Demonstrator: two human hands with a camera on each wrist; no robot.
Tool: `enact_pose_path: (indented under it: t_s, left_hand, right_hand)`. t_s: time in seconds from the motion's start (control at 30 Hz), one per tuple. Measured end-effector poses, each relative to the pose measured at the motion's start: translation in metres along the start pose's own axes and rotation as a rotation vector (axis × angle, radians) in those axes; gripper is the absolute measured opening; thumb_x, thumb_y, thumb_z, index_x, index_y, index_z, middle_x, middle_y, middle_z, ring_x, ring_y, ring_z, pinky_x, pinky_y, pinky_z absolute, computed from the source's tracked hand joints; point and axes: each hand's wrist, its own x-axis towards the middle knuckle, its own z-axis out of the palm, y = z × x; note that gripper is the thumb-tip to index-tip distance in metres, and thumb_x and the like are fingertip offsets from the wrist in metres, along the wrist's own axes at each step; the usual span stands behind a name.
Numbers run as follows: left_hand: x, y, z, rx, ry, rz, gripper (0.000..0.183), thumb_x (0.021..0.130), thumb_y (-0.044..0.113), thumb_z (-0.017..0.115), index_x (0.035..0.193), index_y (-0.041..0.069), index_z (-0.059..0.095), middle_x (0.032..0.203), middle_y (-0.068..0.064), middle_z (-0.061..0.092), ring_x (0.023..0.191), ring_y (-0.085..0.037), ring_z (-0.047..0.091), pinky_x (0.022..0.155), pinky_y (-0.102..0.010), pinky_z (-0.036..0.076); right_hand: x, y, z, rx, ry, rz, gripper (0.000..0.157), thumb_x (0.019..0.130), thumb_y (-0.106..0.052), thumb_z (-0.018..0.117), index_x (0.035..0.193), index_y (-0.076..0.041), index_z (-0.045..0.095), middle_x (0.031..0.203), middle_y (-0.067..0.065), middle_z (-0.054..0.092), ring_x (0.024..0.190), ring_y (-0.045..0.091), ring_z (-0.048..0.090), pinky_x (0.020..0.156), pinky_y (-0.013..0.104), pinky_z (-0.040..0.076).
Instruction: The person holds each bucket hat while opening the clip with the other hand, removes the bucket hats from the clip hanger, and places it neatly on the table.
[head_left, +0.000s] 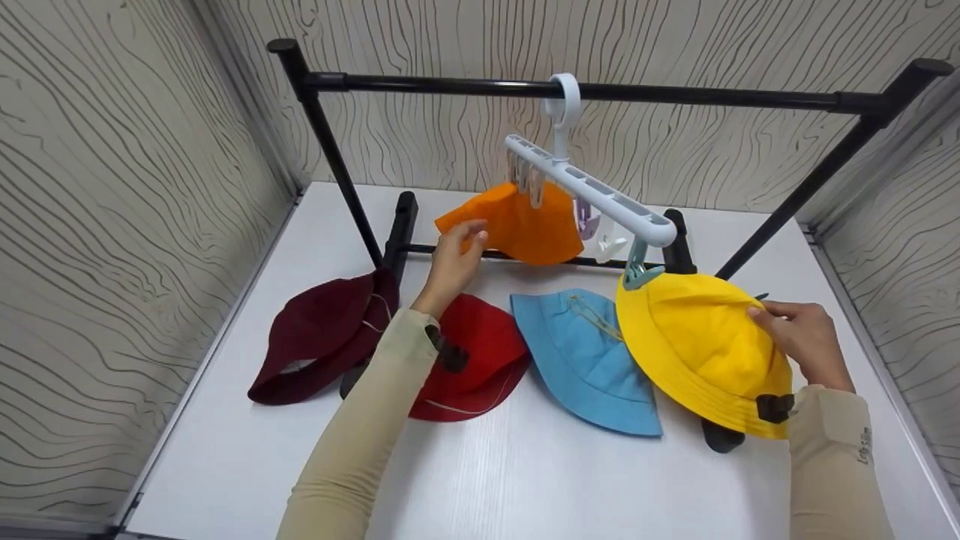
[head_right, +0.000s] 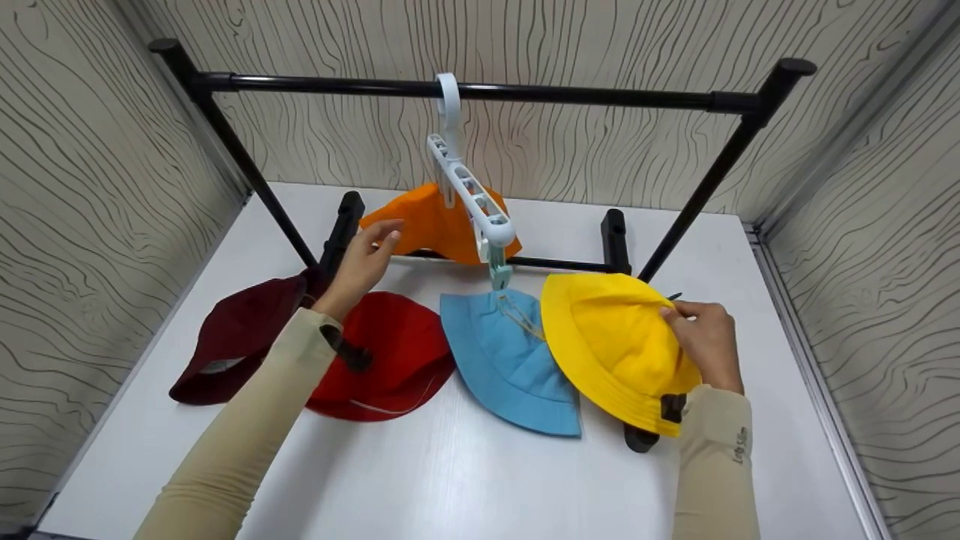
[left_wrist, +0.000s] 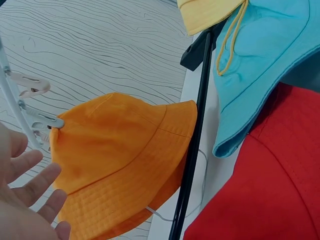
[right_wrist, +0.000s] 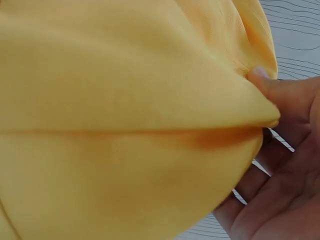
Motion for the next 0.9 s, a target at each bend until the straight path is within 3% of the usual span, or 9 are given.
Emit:
enact_pose_path:
  t_s: [0.47,0.9]
  left_hand:
    - [-0.003,-0.007,0.003,0.029,0.002,-0.009,0.034,0.094,0.025,0.047,0.122,0.007,0.055,0.119,-0.005,0.057,0.113,-0.02,0.046,0.095,-0.037,0.036]
    - [-0.005,-0.016,0.005,0.04,-0.002,-0.034,0.034,0.095,0.025,0.047,0.122,0.006,0.055,0.117,-0.005,0.058,0.111,-0.017,0.049,0.097,-0.036,0.036]
  right_hand:
    - [0.005,0.031,0.005,-0.002,0.007,0.059,0.072,0.09,-0.049,0.043,0.132,0.008,0.036,0.13,0.034,0.038,0.108,0.04,0.047,0.093,0.053,0.038]
    - [0.008,0.063,0.011,0.012,-0.046,0.127,0.073,0.09,-0.049,0.043,0.133,0.009,0.032,0.131,0.033,0.037,0.103,0.036,0.047,0.095,0.054,0.035]
